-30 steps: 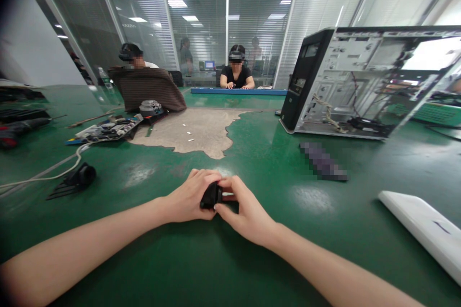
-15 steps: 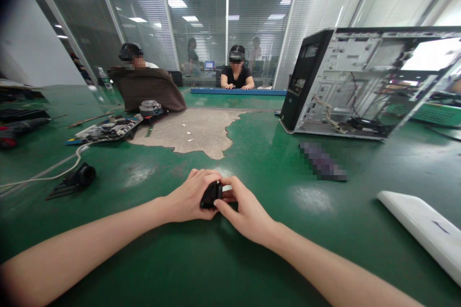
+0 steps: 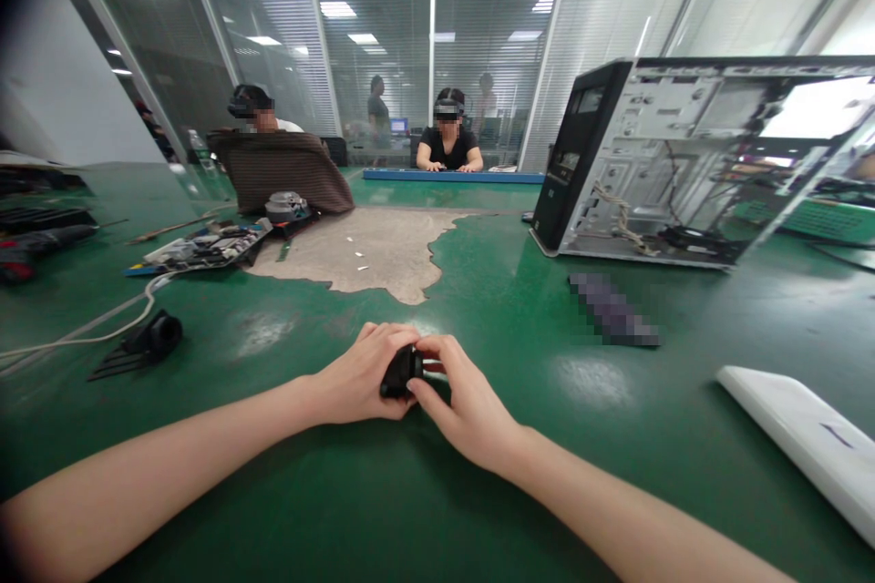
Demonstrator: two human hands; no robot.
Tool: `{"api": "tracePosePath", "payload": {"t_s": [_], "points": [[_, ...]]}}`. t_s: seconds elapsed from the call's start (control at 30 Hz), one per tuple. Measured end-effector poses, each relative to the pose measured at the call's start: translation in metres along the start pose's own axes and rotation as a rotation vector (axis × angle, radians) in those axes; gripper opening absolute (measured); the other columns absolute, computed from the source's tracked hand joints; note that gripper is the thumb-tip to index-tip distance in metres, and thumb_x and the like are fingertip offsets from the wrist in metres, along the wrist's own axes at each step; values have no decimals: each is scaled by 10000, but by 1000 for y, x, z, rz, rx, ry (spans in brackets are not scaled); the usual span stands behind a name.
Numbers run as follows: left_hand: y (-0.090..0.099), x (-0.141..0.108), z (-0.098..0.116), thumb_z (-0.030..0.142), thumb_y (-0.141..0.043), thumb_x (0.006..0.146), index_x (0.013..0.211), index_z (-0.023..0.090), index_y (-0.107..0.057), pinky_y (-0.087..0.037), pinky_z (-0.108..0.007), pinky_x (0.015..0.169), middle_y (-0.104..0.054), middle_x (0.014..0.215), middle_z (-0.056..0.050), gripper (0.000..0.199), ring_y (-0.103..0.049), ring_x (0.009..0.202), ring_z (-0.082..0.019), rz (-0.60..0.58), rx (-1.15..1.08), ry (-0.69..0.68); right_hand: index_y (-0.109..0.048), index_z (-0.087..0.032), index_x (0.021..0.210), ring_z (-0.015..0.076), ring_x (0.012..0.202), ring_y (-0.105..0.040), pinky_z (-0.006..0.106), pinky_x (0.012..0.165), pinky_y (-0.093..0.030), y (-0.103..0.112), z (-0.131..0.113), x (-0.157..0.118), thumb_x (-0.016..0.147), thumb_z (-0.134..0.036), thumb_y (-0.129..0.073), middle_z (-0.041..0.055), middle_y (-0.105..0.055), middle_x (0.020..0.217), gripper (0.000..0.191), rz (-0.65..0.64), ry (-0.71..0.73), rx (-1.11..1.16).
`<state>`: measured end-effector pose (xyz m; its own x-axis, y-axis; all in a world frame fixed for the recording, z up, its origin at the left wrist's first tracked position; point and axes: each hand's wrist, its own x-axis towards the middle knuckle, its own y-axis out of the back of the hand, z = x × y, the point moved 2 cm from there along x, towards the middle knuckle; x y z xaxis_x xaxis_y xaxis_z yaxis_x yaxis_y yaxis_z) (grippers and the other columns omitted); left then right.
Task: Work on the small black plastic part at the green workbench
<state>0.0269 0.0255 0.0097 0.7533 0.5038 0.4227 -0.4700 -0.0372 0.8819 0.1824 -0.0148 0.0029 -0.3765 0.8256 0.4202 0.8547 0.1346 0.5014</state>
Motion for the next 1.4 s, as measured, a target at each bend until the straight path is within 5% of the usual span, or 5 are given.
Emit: {"api": "tracePosePath", "payload": {"t_s": [0.37,0.6,0.8,1.07,1.4], "points": [[1,-1,0,302,-598,655,1138,183,-333,-326,-370,829,-486,1135,-89,564,-466,997,-249,-5,13,-9,-496,-217,891,196,1016,-508,377,872,-448,4,-6,0,826,-149,-485,65,-500,1067,95,65,105,-175],[1,0,0,314,-614,640,1144,186,-347,-322,-373,836,-489,1130,-85,584,-464,992,-253,-21,6,5,-434,-220,1061,187,963,-531,366,833,-491,2,-3,3,807,-158,-496,61,-512,1026,269,93,19,-62],[2,0,1,295,-612,626,1121,183,-362,-323,-371,837,-491,1123,-85,566,-467,989,-254,-25,-4,23,-413,-222,1080,172,903,-571,351,793,-515,1,-3,0,840,-169,-452,57,-534,997,249,13,-24,-62],[3,0,1,312,-599,655,1120,181,-360,-326,-372,829,-494,1128,-90,539,-470,987,-252,-22,3,17,-484,-224,884,208,1000,-513,387,850,-457,5,-7,0,819,-152,-488,70,-493,1049,98,78,100,-210],[3,0,2,313,-615,651,1108,185,-359,-330,-387,848,-492,1127,-92,540,-475,990,-257,-24,-12,32,-454,-213,1022,168,949,-528,323,825,-503,1,0,1,813,-124,-447,49,-509,999,227,12,-20,-86]]}}
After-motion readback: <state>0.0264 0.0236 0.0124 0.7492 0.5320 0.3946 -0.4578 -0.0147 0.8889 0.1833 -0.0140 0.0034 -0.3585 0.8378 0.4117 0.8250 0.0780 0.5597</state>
